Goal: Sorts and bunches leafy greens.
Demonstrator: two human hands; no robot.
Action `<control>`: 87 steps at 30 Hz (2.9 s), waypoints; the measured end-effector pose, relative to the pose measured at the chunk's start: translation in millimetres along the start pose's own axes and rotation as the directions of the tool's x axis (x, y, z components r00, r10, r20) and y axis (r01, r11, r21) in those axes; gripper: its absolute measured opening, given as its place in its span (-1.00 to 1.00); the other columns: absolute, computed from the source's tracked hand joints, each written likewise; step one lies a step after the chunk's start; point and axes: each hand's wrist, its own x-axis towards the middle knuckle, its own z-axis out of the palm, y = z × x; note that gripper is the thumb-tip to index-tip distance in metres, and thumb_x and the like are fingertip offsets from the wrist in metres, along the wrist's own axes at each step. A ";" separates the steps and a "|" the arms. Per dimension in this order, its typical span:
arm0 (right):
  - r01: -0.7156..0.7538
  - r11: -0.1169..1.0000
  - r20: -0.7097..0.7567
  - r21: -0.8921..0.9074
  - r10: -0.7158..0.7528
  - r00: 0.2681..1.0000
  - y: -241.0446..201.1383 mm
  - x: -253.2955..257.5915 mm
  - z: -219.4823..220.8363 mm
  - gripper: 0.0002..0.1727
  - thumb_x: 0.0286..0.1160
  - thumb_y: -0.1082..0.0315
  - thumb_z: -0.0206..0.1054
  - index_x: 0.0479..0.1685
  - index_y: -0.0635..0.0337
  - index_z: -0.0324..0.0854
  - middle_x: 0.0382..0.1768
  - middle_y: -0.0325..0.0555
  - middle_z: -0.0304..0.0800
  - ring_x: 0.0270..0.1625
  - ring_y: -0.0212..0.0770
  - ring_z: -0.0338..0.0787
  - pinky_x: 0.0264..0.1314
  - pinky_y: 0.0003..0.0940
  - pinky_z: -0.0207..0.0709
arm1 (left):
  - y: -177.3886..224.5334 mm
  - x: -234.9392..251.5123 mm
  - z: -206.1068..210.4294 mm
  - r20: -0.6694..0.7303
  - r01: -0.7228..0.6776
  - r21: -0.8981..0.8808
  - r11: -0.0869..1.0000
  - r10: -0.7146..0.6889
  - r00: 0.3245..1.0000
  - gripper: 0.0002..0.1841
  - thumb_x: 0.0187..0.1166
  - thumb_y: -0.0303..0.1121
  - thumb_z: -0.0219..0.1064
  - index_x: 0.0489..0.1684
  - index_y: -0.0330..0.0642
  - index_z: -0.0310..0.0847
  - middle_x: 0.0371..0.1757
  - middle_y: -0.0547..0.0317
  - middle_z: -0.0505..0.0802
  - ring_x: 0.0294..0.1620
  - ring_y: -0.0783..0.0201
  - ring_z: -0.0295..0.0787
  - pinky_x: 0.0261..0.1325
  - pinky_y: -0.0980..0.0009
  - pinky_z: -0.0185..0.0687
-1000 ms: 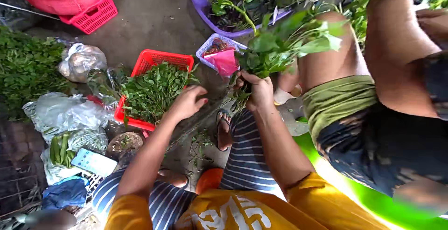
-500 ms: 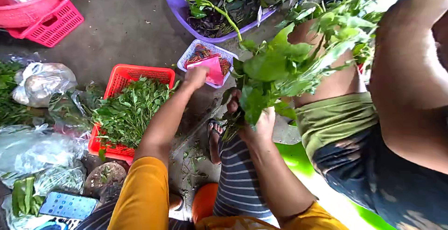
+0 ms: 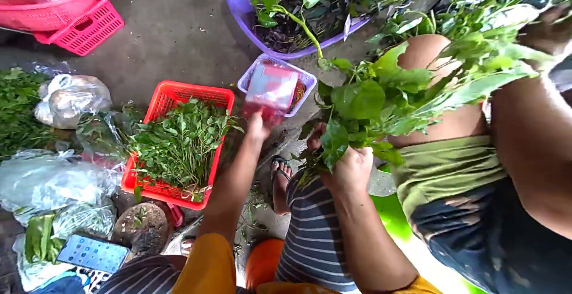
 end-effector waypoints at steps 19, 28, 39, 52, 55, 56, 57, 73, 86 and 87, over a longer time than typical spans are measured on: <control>-0.062 0.998 0.070 0.031 0.060 0.996 5.4 0.5 4.3 -0.74 0.54 0.55 0.00 -0.32 0.10 0.60 -0.50 -0.26 0.77 -0.48 -0.38 0.75 -0.32 -0.44 0.74 | 43.2 -23.6 9.4 0.579 -0.408 0.810 -0.422 0.463 0.671 -0.70 0.72 -0.43 0.13 0.28 -0.21 0.70 0.18 -0.25 0.82 0.21 -0.25 0.79 0.19 -0.23 0.64; -0.035 0.999 0.067 0.025 0.033 0.997 1.5 -1.6 6.2 -0.76 0.43 0.53 0.12 -0.31 0.03 0.68 -0.48 -0.30 0.81 -0.45 -0.42 0.78 -0.29 -0.46 0.74 | 14.5 -20.3 1.6 0.460 -0.488 0.868 -0.096 0.529 0.713 -0.62 0.75 -0.23 0.23 0.05 -0.47 0.76 0.28 -0.34 0.79 0.40 -0.26 0.70 0.46 -0.20 0.51; -0.011 0.999 -0.003 0.039 0.011 1.000 -11.4 -4.4 10.2 -0.64 0.35 0.63 0.10 -0.36 -0.13 0.67 -0.50 -0.49 0.85 -0.44 -0.57 0.80 -0.26 -0.60 0.74 | 13.6 -18.9 0.1 0.665 -0.332 0.723 -0.606 0.479 0.572 -0.70 0.39 -0.50 0.45 0.09 -0.20 0.80 0.26 -0.23 0.74 0.37 -0.26 0.58 0.30 -0.22 0.38; -0.025 0.996 0.045 0.082 0.022 0.999 -10.5 -6.0 9.6 -0.69 0.32 0.64 0.13 -0.35 0.03 0.71 -0.45 -0.36 0.89 -0.40 -0.49 0.84 -0.22 -0.55 0.77 | 12.0 -3.7 -13.5 0.829 -0.542 0.457 -0.705 0.117 0.547 -0.67 0.70 -0.39 0.20 0.28 -0.42 0.66 0.19 -0.34 0.81 0.20 -0.23 0.81 0.27 -0.05 0.70; -0.051 0.995 0.024 0.087 0.049 0.999 -13.5 -9.2 12.8 -0.69 0.34 0.67 0.09 -0.32 0.07 0.67 -0.45 -0.35 0.89 -0.42 -0.49 0.83 -0.26 -0.57 0.77 | 22.1 -8.9 11.2 0.532 -0.410 0.709 -0.573 0.053 0.845 -0.54 0.74 -0.46 0.17 0.60 -0.39 0.41 0.53 -0.32 0.63 0.51 -0.22 0.63 0.53 -0.08 0.51; -0.053 0.995 0.017 0.083 0.052 0.999 -15.0 -9.9 14.5 -0.68 0.35 0.67 0.07 -0.31 0.06 0.66 -0.45 -0.37 0.89 -0.44 -0.50 0.83 -0.27 -0.58 0.77 | 20.3 -3.6 9.9 0.552 -0.421 0.713 -0.560 0.079 0.830 -0.53 0.72 -0.48 0.19 0.61 -0.39 0.42 0.53 -0.32 0.63 0.52 -0.23 0.62 0.55 -0.08 0.49; -0.054 0.996 0.012 0.076 0.053 0.999 -16.5 -10.7 16.0 -0.67 0.36 0.68 0.05 -0.31 0.05 0.65 -0.46 -0.39 0.89 -0.45 -0.52 0.82 -0.29 -0.60 0.76 | 20.5 1.8 10.6 0.567 -0.428 0.696 -0.576 0.075 0.820 -0.50 0.71 -0.47 0.18 0.65 -0.38 0.39 0.58 -0.31 0.59 0.59 -0.22 0.54 0.62 -0.06 0.40; -0.087 0.996 -0.007 0.034 0.087 0.996 -23.8 -11.3 16.4 -0.66 0.30 0.71 0.14 -0.31 0.03 0.68 -0.43 -0.48 0.89 -0.32 -0.60 0.85 -0.14 -0.61 0.77 | 40.4 13.0 21.6 0.665 -0.525 0.548 -0.652 -0.042 0.746 -0.59 0.73 -0.56 0.06 0.51 -0.36 0.56 0.55 -0.28 0.64 0.73 -0.21 0.36 0.85 -0.10 -0.11; -0.087 0.994 0.190 0.065 0.073 0.979 -13.7 -4.2 4.0 -0.73 0.34 0.64 0.16 -0.24 0.07 0.67 -0.51 -0.44 0.82 -0.38 -0.57 0.79 -0.14 -0.59 0.72 | 63.9 -49.1 37.7 0.575 -0.508 0.566 -0.649 -0.130 0.807 -0.56 0.83 -0.54 -0.08 0.62 -0.47 0.39 0.59 -0.37 0.58 0.73 -0.23 0.36 0.81 -0.02 0.07; -0.093 0.993 0.191 0.073 0.078 0.978 -15.0 -4.5 4.7 -0.72 0.34 0.65 0.15 -0.24 0.07 0.67 -0.51 -0.43 0.82 -0.39 -0.58 0.79 -0.14 -0.60 0.72 | 59.5 -31.3 31.0 0.597 -0.502 0.516 -0.694 -0.128 0.792 -0.56 0.83 -0.54 -0.08 0.62 -0.41 0.42 0.59 -0.32 0.60 0.72 -0.19 0.38 0.81 -0.01 0.09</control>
